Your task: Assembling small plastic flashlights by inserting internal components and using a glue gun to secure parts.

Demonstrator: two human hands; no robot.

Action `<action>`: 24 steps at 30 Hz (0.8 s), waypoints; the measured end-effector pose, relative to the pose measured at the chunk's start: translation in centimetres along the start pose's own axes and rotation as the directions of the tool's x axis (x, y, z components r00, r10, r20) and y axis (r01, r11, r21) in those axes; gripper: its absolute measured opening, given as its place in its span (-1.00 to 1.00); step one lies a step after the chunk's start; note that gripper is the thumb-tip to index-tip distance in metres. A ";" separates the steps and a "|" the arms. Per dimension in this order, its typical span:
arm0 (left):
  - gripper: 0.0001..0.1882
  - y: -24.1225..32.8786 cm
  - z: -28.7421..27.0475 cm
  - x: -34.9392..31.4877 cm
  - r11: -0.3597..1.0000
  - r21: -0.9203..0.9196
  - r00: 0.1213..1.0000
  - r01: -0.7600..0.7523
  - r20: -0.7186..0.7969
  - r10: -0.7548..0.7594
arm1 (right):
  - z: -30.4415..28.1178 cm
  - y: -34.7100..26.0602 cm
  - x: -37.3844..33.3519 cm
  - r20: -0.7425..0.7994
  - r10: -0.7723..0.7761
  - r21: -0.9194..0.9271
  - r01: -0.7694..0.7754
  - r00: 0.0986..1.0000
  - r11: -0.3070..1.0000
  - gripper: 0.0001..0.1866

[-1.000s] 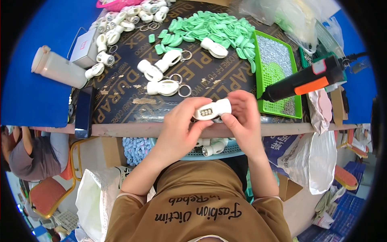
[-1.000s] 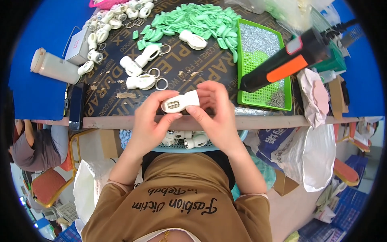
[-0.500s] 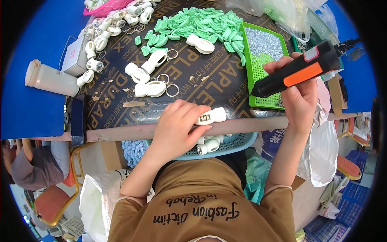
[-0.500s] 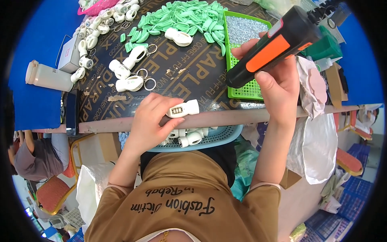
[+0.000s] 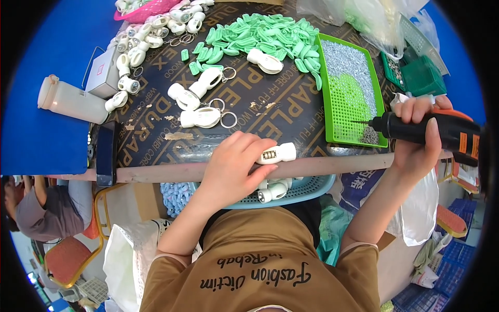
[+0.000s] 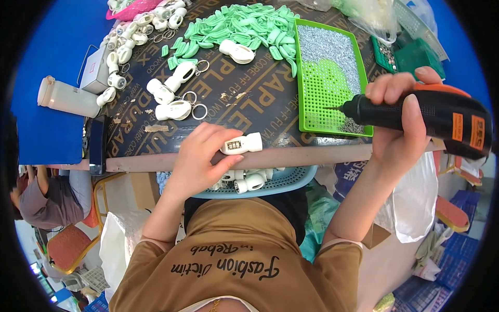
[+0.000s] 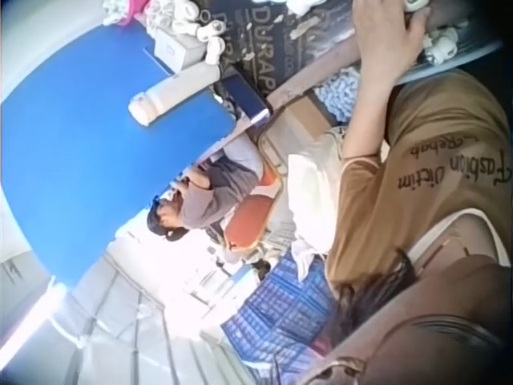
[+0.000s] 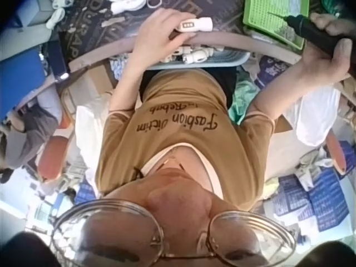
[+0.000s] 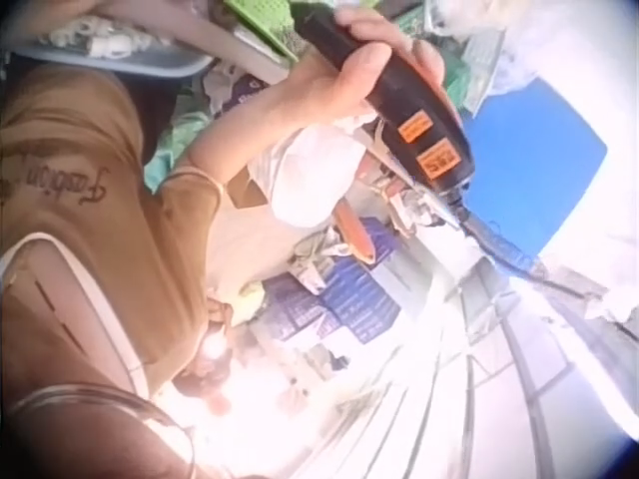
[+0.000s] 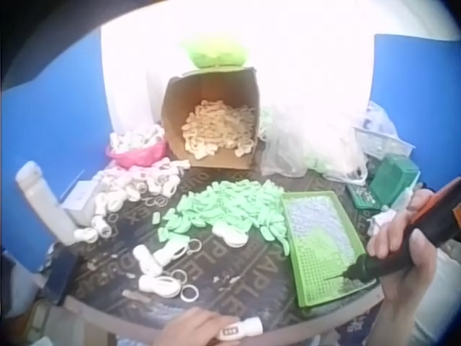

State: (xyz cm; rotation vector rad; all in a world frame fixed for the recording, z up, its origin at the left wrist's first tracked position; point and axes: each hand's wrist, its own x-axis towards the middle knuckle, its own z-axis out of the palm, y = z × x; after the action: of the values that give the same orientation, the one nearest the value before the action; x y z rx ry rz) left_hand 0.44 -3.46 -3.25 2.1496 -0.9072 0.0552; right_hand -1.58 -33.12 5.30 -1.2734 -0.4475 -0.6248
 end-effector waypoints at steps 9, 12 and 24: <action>-0.59 0.4 -0.3 -0.2 0.999 0.050 0.999 -0.011 -0.040 0.013 | 1.3 0.2 -1.6 -0.067 -0.070 0.058 0.074 0.995 0.996 -0.47; -0.60 0.1 -0.2 0.1 0.997 0.059 0.998 -0.054 -0.011 0.055 | 1.0 0.0 -1.9 -0.049 -0.069 0.069 0.073 0.996 0.995 -0.41; -0.66 0.3 -2.9 3.5 0.976 0.092 0.979 -0.200 -0.016 0.202 | 2.6 0.3 -2.8 -0.033 -0.070 0.040 0.071 0.997 0.997 -0.11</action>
State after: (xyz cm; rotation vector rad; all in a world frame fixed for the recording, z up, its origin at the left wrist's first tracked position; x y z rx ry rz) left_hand 3.57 -3.65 0.08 2.1269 -1.1236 0.2278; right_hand -3.45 -30.05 3.91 -1.2118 -0.4787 -0.6908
